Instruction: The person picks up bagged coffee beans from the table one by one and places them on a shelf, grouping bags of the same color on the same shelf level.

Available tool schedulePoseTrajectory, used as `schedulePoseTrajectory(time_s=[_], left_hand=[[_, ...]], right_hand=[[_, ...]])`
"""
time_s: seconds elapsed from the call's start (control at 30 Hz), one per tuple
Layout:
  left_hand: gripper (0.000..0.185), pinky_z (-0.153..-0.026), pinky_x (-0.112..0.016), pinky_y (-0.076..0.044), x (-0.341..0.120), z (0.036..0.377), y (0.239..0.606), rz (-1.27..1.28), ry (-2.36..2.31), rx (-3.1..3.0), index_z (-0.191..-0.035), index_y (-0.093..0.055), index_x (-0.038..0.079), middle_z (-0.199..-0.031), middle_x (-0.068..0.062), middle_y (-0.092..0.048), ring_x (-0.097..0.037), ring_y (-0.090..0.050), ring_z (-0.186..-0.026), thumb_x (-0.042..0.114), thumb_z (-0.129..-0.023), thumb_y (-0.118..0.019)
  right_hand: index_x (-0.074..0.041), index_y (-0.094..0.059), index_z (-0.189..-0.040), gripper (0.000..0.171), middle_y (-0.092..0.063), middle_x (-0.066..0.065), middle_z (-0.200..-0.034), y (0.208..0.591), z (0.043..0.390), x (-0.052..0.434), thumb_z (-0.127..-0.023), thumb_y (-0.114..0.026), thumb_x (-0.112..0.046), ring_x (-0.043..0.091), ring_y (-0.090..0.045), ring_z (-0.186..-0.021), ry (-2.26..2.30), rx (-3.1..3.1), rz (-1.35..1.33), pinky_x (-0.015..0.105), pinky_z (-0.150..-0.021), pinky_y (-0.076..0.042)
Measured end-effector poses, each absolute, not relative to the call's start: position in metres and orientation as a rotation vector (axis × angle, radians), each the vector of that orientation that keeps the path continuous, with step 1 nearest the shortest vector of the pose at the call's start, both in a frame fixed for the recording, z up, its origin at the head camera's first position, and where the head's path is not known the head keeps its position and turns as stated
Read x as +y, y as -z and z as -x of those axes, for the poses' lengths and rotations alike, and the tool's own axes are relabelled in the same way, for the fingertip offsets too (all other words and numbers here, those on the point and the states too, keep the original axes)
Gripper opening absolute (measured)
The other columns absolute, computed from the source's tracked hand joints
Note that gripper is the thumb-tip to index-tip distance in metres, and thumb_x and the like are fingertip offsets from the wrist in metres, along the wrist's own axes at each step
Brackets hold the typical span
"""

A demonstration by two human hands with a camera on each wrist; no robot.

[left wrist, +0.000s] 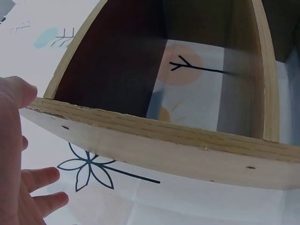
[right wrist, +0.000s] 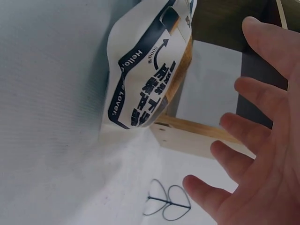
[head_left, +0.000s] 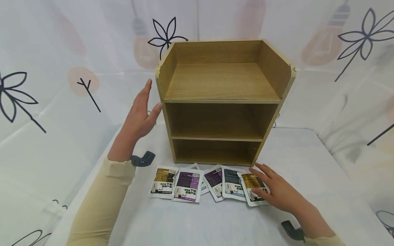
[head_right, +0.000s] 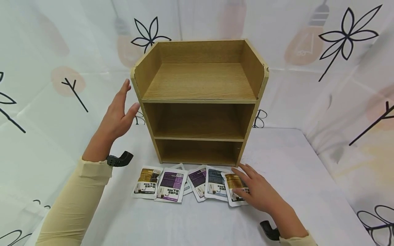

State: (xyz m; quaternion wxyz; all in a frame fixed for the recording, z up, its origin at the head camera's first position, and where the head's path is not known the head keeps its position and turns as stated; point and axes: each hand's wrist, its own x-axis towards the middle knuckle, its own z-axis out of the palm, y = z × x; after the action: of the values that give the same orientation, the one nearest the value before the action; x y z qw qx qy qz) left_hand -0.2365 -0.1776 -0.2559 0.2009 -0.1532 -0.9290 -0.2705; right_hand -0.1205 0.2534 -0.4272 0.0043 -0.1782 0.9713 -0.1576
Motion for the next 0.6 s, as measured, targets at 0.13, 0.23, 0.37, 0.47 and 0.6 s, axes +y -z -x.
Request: schedulePoseTrajectory(time_s=[0.13,0.23,0.37,0.47,0.6], left_hand=[[0.074,-0.119,-0.057,-0.016,-0.176,0.238,0.252,0.426,0.776,-2.591,-0.155,0.004,0.036,-0.164,0.000,-0.010,-0.025,-0.011,-0.151,0.057,-0.097,-0.037],[0.074,-0.118,-0.057,-0.015,-0.174,0.239,0.248,0.428,0.784,-2.581,-0.155,0.004,0.036,-0.164,0.001,-0.010,-0.025,-0.011,-0.151,0.057,-0.097,-0.036],[0.073,-0.118,-0.057,-0.015,-0.172,0.241,0.245,0.441,0.796,-2.563,-0.155,0.003,0.035,-0.164,0.003,-0.010,-0.024,-0.012,-0.151,0.054,-0.097,-0.037],[0.072,-0.119,-0.056,-0.016,-0.170,0.243,0.244,0.450,0.806,-2.557,-0.155,0.003,0.036,-0.164,0.005,-0.010,-0.022,-0.013,-0.151,0.053,-0.098,-0.037],[0.072,-0.119,-0.055,-0.017,-0.169,0.245,0.243,0.480,0.839,-2.531,-0.155,0.002,0.035,-0.164,0.005,-0.011,-0.020,-0.015,-0.151,0.052,-0.098,-0.038]], right_hand=[[-0.028,-0.044,-0.145,0.069,-0.031,0.009,-0.156,0.430,0.119,0.253,-0.084,-0.069,-0.047,0.041,-0.036,-0.138,0.500,3.011,0.554,0.062,-0.099,-0.042],[-0.030,-0.045,-0.144,0.070,-0.032,0.007,-0.156,0.431,0.117,0.253,-0.081,-0.072,-0.047,0.040,-0.039,-0.137,0.498,2.999,0.567,0.060,-0.098,-0.044],[-0.032,-0.046,-0.143,0.076,-0.034,0.005,-0.155,0.435,0.115,0.254,-0.076,-0.076,-0.049,0.040,-0.037,-0.138,0.480,2.997,0.601,0.057,-0.098,-0.046],[-0.031,-0.046,-0.143,0.081,-0.035,0.005,-0.154,0.438,0.114,0.255,-0.072,-0.080,-0.049,0.039,-0.038,-0.138,0.475,2.995,0.632,0.056,-0.099,-0.046],[-0.030,-0.047,-0.142,0.083,-0.035,0.008,-0.154,0.437,0.113,0.254,-0.069,-0.084,-0.043,0.042,-0.038,-0.137,0.488,2.963,0.645,0.056,-0.098,-0.046]])
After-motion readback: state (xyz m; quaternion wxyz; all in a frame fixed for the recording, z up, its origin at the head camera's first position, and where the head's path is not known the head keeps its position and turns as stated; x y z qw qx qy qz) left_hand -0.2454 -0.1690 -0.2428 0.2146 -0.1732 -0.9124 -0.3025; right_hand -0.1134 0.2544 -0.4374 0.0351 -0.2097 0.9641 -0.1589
